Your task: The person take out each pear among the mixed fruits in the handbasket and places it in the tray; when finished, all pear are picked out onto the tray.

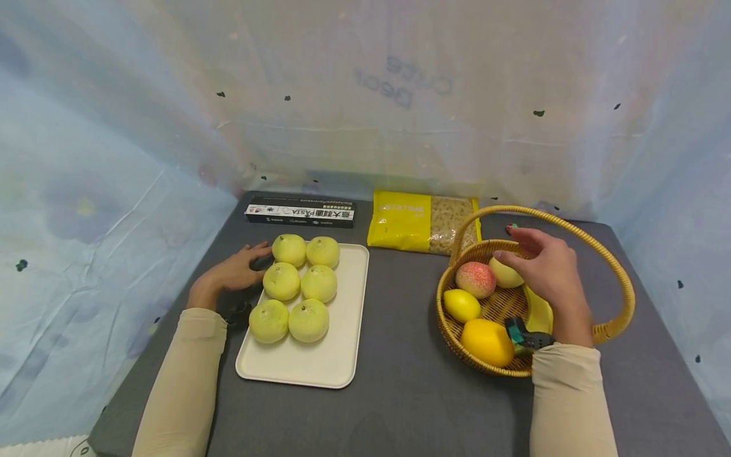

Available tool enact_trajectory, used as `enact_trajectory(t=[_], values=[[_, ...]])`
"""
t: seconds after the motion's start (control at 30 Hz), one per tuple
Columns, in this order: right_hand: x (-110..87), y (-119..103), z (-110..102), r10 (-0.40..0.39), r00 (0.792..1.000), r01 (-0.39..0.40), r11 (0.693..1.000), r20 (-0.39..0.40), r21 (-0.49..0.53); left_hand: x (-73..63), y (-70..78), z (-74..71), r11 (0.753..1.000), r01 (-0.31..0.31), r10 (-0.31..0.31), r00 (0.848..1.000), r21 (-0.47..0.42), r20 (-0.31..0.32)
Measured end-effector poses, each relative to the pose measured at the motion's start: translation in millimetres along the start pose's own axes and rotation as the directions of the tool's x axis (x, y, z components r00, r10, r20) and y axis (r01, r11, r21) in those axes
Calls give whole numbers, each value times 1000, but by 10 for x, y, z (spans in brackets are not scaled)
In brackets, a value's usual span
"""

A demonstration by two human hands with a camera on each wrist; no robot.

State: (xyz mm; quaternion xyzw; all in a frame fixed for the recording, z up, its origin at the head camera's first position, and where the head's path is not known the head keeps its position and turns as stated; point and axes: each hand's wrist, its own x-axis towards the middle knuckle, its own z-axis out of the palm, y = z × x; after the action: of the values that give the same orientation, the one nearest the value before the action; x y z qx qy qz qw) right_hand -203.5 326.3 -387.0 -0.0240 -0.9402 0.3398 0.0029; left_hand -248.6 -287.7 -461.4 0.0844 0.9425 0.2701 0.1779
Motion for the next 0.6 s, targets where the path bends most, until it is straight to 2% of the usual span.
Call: enact_trajectory(t=[0.13, 0.27, 0.37, 0.6], values=[[28, 34, -12, 65, 991, -57, 995, 114, -76, -10, 11, -7, 1000, -5, 5, 1000, 7, -1], [54, 70, -28, 104, 972, -63, 979, 212, -193, -12, 20, -6, 1000, -4, 4, 1000, 9, 1], [66, 92, -33, 113, 966, -59, 972, 232, -227, -12, 22, -6, 1000, -2, 2, 1000, 10, 1], [75, 129, -30, 130, 968, -71, 962, 217, -262, -7, 11, -4, 1000, -1, 1, 1000, 3, 1]])
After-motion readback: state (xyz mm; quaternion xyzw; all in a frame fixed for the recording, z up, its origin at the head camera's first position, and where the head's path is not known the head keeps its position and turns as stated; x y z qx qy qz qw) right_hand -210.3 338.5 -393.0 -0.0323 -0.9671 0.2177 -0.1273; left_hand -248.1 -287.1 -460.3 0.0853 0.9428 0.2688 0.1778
